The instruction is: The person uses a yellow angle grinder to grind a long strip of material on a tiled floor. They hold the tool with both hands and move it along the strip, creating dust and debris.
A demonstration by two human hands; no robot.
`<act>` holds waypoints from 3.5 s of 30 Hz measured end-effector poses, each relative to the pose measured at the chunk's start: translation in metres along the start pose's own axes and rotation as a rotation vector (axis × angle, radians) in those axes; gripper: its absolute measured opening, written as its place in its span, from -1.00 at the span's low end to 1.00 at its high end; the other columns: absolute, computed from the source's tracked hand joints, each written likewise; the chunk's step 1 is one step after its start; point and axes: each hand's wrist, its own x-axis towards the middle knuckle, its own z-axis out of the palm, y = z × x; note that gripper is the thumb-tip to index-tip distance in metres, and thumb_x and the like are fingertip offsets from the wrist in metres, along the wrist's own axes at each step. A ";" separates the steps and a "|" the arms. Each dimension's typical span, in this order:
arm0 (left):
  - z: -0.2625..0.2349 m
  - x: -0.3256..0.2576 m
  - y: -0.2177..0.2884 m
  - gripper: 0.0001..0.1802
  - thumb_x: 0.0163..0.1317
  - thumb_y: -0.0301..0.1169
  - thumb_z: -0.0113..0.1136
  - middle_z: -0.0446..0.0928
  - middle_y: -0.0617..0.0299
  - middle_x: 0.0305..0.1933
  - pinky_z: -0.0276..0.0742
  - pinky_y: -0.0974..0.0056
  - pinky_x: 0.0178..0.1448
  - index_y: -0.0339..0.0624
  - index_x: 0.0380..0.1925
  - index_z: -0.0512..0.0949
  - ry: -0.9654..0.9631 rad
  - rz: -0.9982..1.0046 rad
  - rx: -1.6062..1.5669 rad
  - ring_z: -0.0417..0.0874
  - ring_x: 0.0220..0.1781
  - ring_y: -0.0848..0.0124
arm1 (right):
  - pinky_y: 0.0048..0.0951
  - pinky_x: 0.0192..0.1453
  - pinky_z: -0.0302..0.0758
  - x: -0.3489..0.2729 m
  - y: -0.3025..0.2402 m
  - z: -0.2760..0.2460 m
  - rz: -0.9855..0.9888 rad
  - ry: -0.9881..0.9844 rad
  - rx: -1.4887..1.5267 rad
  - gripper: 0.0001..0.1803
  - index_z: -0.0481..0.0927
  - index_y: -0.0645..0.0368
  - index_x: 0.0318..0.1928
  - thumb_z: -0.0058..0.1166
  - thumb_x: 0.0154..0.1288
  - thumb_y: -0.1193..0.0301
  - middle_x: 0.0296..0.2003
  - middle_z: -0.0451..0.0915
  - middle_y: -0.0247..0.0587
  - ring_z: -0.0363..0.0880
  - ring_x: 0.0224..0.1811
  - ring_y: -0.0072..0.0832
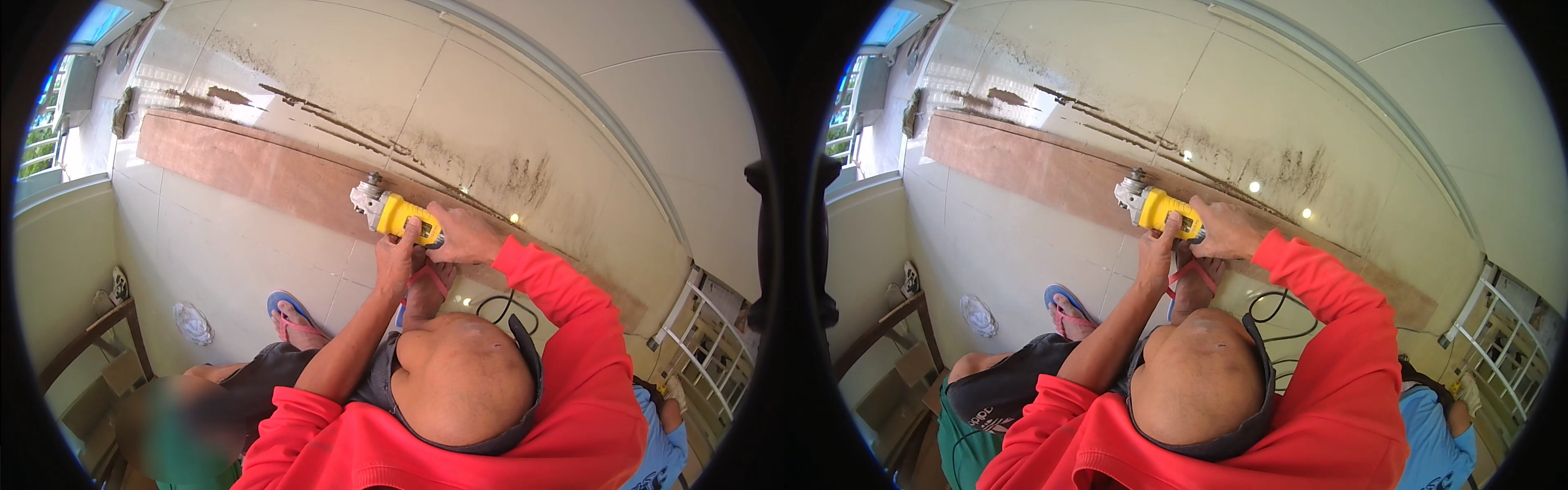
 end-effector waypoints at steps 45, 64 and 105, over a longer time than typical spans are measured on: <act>0.003 -0.001 0.000 -0.62 0.44 -0.05 0.44 0.43 0.51 -0.55 0.08 0.44 -0.57 -0.12 -0.23 0.61 -0.022 -0.037 -0.029 0.28 -0.65 0.70 | 0.16 -0.06 0.63 -0.003 0.003 0.000 0.020 -0.001 0.005 -0.24 0.38 0.22 0.09 0.48 -0.02 0.12 -0.26 0.72 0.25 0.72 -0.15 0.28; 0.008 -0.007 -0.005 -0.60 0.37 0.01 0.51 0.44 0.52 -0.51 0.15 0.42 -0.47 -0.06 -0.29 0.62 -0.011 -0.122 0.000 0.31 -0.54 0.70 | 0.19 -0.06 0.62 -0.013 0.009 -0.004 0.023 -0.020 0.013 -0.23 0.37 0.21 0.13 0.47 -0.02 0.14 -0.23 0.71 0.27 0.71 -0.11 0.29; 0.010 -0.008 -0.011 -0.59 0.38 0.03 0.49 0.46 0.48 -0.44 0.22 0.42 -0.38 -0.05 -0.28 0.62 0.013 -0.122 0.075 0.33 -0.48 0.65 | 0.16 -0.14 0.61 -0.021 0.015 0.003 -0.021 0.072 0.007 -0.28 0.42 0.23 0.08 0.43 -0.04 0.16 -0.35 0.71 0.22 0.72 -0.23 0.25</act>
